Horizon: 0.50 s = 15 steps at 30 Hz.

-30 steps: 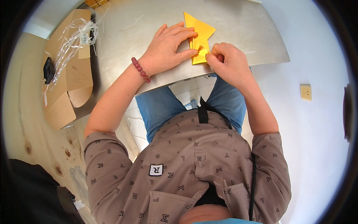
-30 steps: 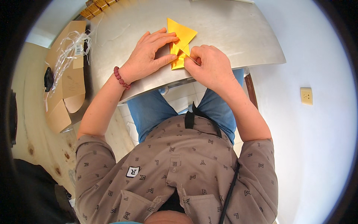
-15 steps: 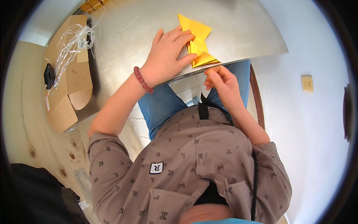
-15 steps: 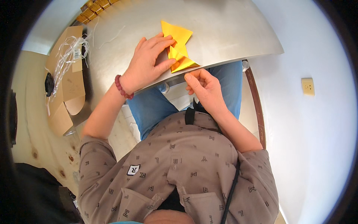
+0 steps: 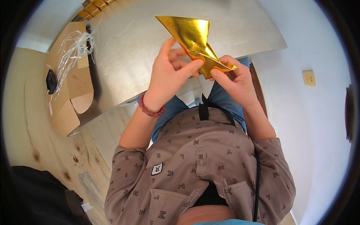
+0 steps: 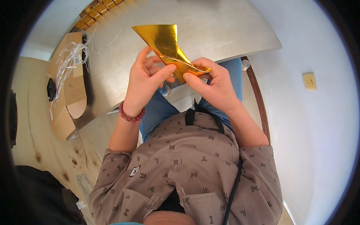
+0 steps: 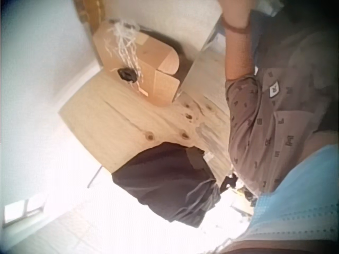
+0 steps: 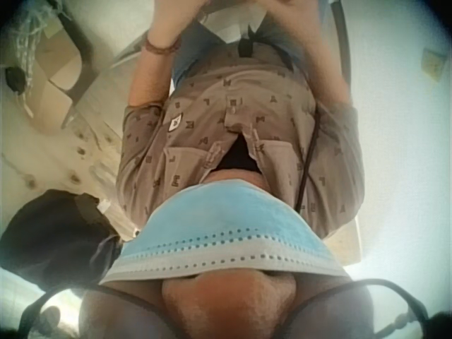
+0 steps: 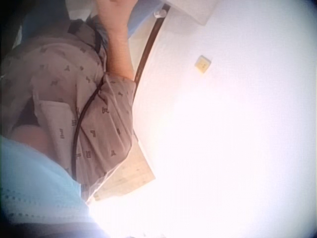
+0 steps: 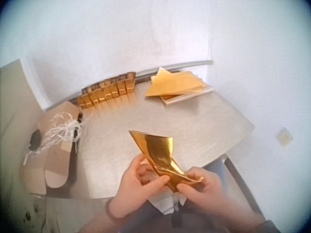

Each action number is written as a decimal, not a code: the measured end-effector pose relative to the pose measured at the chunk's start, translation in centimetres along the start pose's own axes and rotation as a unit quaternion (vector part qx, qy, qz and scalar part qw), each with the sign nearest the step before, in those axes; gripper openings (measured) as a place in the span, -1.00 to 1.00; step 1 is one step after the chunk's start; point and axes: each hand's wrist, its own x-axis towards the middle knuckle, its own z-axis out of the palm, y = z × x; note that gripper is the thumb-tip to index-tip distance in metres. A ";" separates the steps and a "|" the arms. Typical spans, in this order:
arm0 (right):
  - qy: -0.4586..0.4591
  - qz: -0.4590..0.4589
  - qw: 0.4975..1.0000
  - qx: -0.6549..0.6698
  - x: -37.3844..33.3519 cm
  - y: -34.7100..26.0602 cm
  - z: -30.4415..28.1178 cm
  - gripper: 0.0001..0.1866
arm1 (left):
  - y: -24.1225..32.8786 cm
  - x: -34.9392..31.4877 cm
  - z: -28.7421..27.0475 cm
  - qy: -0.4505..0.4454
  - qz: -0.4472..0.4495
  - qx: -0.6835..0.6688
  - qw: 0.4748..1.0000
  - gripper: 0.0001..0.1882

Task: The person folds a sheet of gold-colored paper into a small triangular packet by hand. They place the finished packet on the table among others and then begin folding another sheet in the same way.

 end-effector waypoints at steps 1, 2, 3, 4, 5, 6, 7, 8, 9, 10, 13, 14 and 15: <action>-0.010 -0.010 1.000 -0.012 0.2 -0.3 -0.1 -0.82 | 0.1 0.5 -0.4 -0.039 -0.041 -0.034 0.998 -0.54; -0.017 -0.016 1.000 -0.019 0.4 -0.4 -0.1 -0.81 | 0.1 0.5 -0.6 -0.049 -0.058 -0.078 0.994 -0.59; -0.008 -0.009 1.000 0.006 0.5 -0.5 0.0 -0.81 | -0.1 0.5 -0.7 -0.055 -0.066 -0.125 0.988 -0.64; 0.004 0.003 0.999 0.036 0.5 -0.6 0.2 -0.80 | -0.2 0.6 -0.7 -0.051 -0.090 -0.156 0.982 -0.68; 0.016 0.015 0.998 0.066 0.6 -0.5 0.3 -0.79 | -0.4 0.5 -0.5 -0.047 -0.059 -0.186 0.980 -0.71; 0.021 0.008 0.995 0.097 0.6 -0.5 0.4 -0.78 | -0.7 0.3 -0.1 -0.032 -0.044 -0.201 0.978 -0.73; 0.026 0.001 0.991 0.128 0.7 -0.3 0.6 -0.77 | -0.8 0.2 0.0 -0.024 -0.027 -0.217 0.976 -0.76; 0.031 -0.007 0.987 0.158 0.8 -0.2 0.7 -0.76 | -0.9 0.1 0.2 -0.015 -0.028 -0.220 0.975 -0.76; 0.036 -0.008 0.987 0.154 0.9 -0.1 0.8 -0.76 | -0.9 0.1 0.2 -0.013 -0.027 -0.224 0.974 -0.77; 0.042 -0.010 0.988 0.150 1.0 0.1 0.8 -0.76 | -0.9 0.1 0.3 -0.013 -0.019 -0.232 0.972 -0.77; 0.056 -0.016 0.991 0.123 1.3 0.4 0.8 -0.75 | -0.8 0.3 0.4 0.003 -0.013 -0.227 0.974 -0.77; 0.059 -0.020 0.991 0.119 1.4 0.5 0.8 -0.75 | -0.8 0.4 0.3 0.008 -0.020 -0.216 0.976 -0.77; 0.060 -0.019 0.992 0.109 1.5 0.6 0.7 -0.76 | -0.8 0.4 0.3 0.012 -0.025 -0.206 0.978 -0.78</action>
